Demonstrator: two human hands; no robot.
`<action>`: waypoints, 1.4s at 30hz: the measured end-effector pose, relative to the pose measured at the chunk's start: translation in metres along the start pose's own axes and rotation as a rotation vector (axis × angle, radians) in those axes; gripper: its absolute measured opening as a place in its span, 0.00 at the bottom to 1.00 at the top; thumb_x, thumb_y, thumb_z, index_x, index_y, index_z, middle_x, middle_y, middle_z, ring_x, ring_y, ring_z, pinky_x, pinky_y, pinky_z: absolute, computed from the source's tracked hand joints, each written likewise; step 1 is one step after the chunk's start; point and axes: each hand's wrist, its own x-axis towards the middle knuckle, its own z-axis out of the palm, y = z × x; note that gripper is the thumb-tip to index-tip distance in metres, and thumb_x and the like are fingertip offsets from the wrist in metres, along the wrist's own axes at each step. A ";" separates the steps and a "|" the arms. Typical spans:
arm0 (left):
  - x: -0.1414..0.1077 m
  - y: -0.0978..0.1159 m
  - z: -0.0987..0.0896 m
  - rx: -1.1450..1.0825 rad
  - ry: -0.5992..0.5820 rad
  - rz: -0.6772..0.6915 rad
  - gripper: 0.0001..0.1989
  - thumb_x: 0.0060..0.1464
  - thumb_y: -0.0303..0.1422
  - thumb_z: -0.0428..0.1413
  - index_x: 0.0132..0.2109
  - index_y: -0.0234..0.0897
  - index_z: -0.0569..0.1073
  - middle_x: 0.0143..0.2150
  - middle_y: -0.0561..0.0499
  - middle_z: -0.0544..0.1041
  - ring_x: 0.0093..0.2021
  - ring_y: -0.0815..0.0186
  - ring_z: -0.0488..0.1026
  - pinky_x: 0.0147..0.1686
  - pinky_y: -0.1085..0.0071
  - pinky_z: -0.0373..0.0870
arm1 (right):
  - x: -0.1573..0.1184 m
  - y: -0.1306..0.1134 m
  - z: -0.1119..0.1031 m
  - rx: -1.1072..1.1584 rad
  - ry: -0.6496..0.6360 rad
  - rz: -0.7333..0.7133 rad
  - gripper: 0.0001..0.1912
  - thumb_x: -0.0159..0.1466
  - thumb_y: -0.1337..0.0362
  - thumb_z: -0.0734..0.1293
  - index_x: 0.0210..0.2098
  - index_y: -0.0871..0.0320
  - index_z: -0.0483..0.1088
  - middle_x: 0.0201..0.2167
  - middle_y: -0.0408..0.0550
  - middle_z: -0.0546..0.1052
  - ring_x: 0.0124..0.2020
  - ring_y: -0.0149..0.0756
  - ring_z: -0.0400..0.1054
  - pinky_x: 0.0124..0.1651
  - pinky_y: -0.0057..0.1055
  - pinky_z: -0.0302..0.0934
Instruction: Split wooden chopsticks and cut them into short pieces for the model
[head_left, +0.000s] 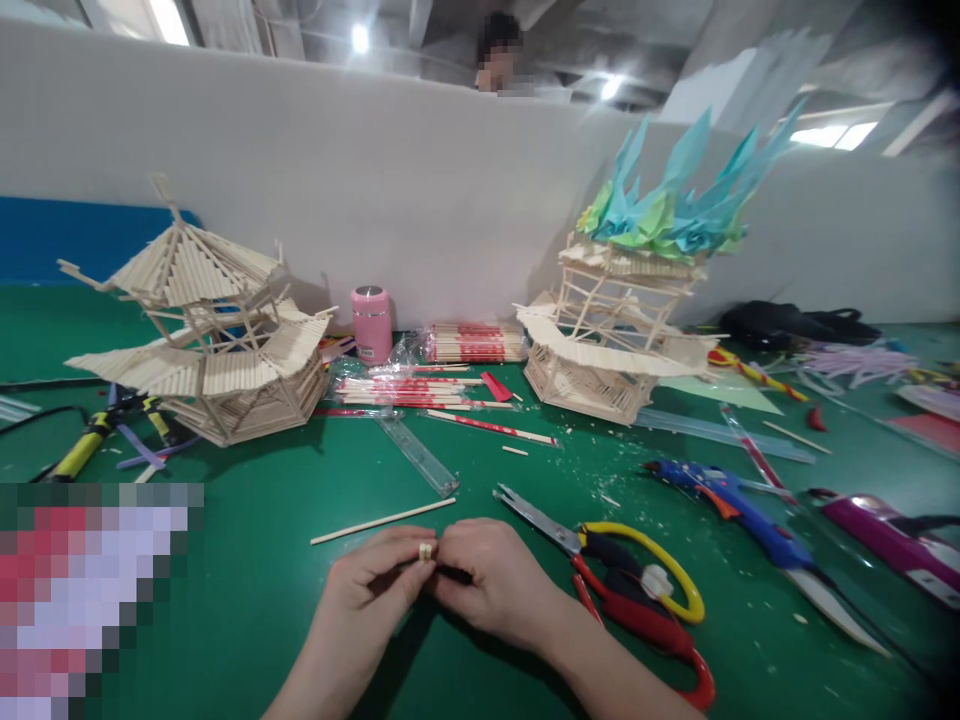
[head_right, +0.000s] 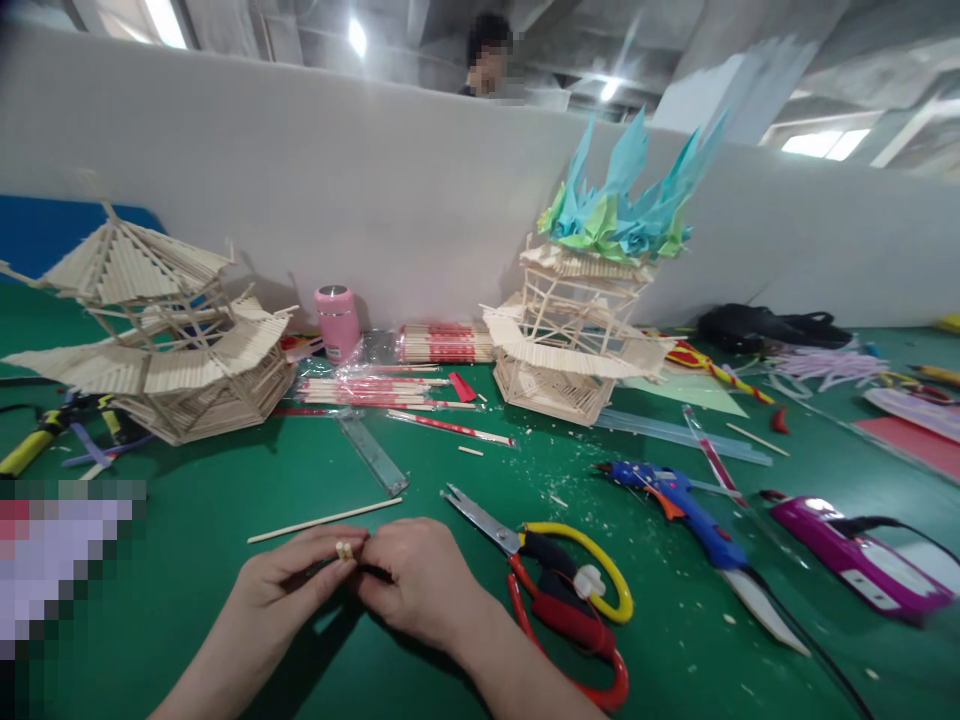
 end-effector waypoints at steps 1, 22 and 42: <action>0.000 0.001 0.000 -0.030 0.007 -0.038 0.04 0.39 0.30 0.59 0.26 0.37 0.79 0.34 0.44 0.79 0.37 0.59 0.73 0.39 0.69 0.67 | 0.000 -0.001 -0.001 0.021 0.001 0.010 0.06 0.55 0.68 0.63 0.21 0.58 0.67 0.18 0.40 0.67 0.23 0.29 0.59 0.27 0.25 0.49; 0.002 0.000 0.004 -0.653 -0.088 -0.409 0.10 0.37 0.34 0.63 0.31 0.36 0.79 0.25 0.50 0.77 0.28 0.69 0.70 0.33 0.75 0.65 | 0.007 -0.023 0.002 0.840 0.010 0.428 0.13 0.51 0.60 0.62 0.14 0.59 0.58 0.14 0.36 0.53 0.18 0.24 0.43 0.19 0.23 0.40; -0.003 -0.001 -0.002 -0.581 0.095 -0.495 0.09 0.36 0.35 0.63 0.25 0.32 0.77 0.28 0.47 0.78 0.32 0.65 0.72 0.38 0.72 0.67 | 0.002 -0.005 -0.013 0.785 0.338 0.461 0.16 0.59 0.57 0.59 0.21 0.61 0.67 0.14 0.38 0.60 0.18 0.26 0.52 0.20 0.24 0.45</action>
